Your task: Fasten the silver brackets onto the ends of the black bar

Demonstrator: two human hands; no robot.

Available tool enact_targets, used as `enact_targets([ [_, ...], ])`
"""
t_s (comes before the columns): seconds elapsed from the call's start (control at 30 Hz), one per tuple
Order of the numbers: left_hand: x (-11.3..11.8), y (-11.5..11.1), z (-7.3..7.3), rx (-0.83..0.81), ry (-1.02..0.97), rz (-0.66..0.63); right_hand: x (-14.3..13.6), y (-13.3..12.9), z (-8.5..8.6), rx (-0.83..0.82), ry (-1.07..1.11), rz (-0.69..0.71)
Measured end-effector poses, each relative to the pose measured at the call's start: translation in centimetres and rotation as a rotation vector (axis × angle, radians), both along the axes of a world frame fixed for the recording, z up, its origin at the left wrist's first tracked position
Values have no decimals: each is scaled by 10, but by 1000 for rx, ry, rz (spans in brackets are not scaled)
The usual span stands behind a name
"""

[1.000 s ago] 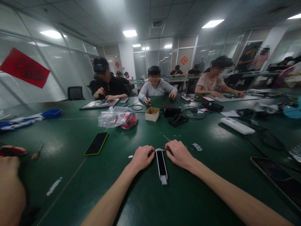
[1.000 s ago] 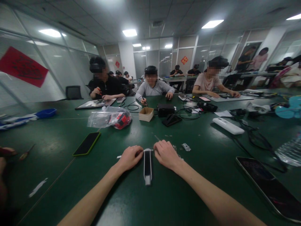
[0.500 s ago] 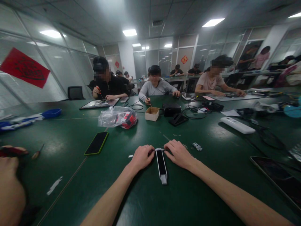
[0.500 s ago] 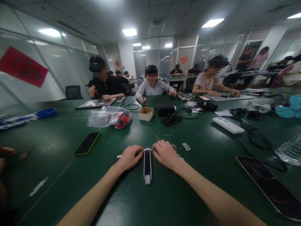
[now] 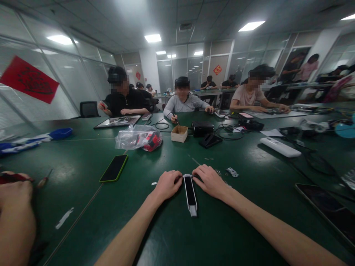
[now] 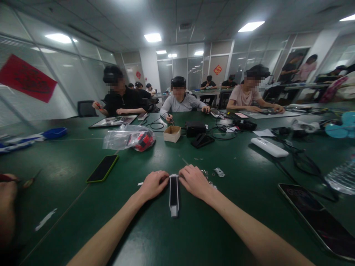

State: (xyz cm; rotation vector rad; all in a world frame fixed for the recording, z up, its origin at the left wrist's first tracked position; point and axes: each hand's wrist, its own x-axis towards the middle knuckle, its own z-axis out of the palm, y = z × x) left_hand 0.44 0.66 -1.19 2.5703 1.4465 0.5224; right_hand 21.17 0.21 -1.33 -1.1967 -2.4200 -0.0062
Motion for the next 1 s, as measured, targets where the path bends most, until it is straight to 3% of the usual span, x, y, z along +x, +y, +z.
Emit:
enact_targets([
  [1.0, -1, 1, -2, 23, 13, 8, 0, -1, 3, 1, -10, 4],
])
